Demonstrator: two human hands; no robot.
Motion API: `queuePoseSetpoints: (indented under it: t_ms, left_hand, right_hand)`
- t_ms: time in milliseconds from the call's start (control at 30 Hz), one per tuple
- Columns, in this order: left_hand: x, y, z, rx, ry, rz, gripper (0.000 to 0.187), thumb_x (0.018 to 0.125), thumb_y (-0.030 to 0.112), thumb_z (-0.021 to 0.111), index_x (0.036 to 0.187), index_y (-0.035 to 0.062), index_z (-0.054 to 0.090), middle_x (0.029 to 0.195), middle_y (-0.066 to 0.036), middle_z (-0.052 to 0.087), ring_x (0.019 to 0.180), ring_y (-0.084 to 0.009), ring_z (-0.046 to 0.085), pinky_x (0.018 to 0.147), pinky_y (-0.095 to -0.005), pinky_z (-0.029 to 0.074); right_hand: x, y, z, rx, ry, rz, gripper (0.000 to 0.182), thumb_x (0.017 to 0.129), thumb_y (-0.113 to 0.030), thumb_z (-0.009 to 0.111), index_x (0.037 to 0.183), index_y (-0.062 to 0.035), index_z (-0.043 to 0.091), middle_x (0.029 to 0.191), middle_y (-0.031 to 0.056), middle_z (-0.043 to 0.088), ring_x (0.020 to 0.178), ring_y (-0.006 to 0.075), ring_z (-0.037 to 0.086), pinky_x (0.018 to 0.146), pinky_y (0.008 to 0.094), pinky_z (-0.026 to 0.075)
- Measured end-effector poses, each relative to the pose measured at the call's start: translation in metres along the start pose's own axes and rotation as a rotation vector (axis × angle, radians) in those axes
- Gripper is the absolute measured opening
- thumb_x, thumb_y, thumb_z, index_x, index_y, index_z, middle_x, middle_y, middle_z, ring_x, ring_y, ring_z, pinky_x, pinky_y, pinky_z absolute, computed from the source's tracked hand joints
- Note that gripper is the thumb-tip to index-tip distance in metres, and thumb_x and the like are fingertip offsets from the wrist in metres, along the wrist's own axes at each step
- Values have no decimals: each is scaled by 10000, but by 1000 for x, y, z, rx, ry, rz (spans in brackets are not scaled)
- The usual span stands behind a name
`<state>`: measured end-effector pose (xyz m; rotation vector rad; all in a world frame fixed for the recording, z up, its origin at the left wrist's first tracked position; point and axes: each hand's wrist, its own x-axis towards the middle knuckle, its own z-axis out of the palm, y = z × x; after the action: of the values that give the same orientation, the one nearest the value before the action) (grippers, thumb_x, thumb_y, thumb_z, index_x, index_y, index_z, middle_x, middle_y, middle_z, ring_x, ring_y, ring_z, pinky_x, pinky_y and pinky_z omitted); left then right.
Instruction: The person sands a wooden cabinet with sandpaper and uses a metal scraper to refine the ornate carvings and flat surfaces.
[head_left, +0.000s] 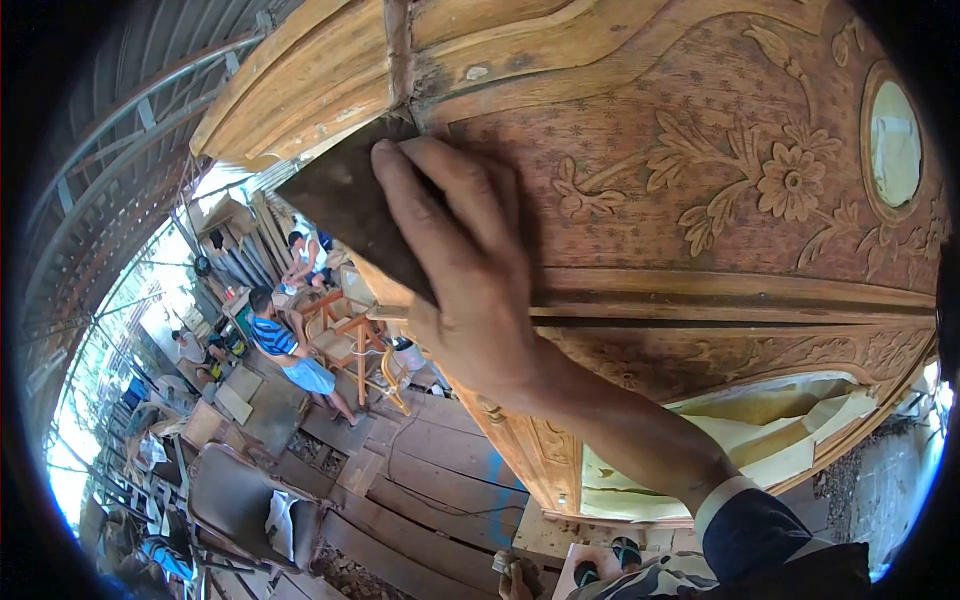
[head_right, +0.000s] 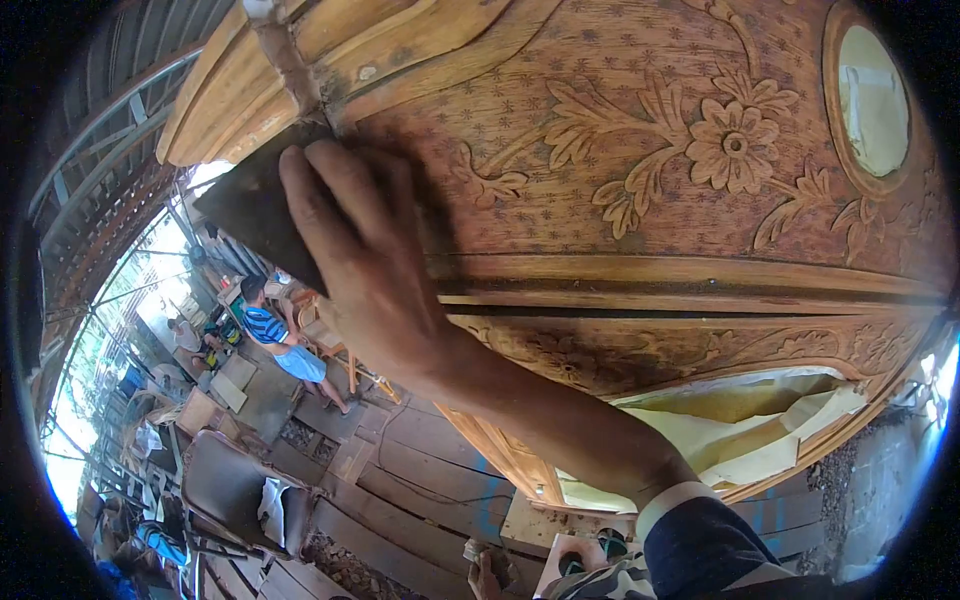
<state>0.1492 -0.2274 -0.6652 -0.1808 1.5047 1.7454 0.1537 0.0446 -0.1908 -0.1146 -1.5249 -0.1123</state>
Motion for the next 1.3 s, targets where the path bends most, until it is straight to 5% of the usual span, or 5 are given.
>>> queuePoseSetpoints:
  t_ms: [767,933,1000,1200,1300]
  left_hand:
    - [27,-41,-50,31,-107,72,254,1070,285,606,877,120,608,601,35,446,444,-62,310,414,-304,238]
    - [5,-13,-8,-258,-93,-57,218,1030,271,682,902,115,599,636,42,464,480,-66,341,433,-288,277]
    - [-14,13,12,96,-232,338,547,1032,204,631,1501,-5,441,1378,-129,579,1229,-232,582,1000,-361,501]
    - [-35,88,71,108,-429,487,629,1041,85,617,1550,82,249,1393,-159,513,1192,-212,551,1007,-329,470]
    - [-35,109,86,258,-518,572,227,1032,115,640,1236,17,619,1184,-88,640,1089,-155,592,930,-308,490]
  right_hand:
    - [13,17,-59,-267,233,-209,301,940,65,580,1198,34,732,1186,123,722,1085,243,680,921,346,532]
    - [-93,-20,-102,446,-83,579,530,899,19,691,1406,13,533,1189,98,689,1118,179,646,952,344,526]
    - [-126,-30,-122,487,-317,1014,628,867,-8,745,1437,-1,482,1200,87,671,1143,191,637,983,358,520]
    - [-185,-48,-139,964,-153,1855,536,843,-13,759,1344,-23,567,1213,96,677,1117,208,672,1030,399,531]
    - [-201,-48,-144,830,-144,1776,402,884,-58,737,1266,-1,626,1148,85,712,1079,192,690,980,366,546]
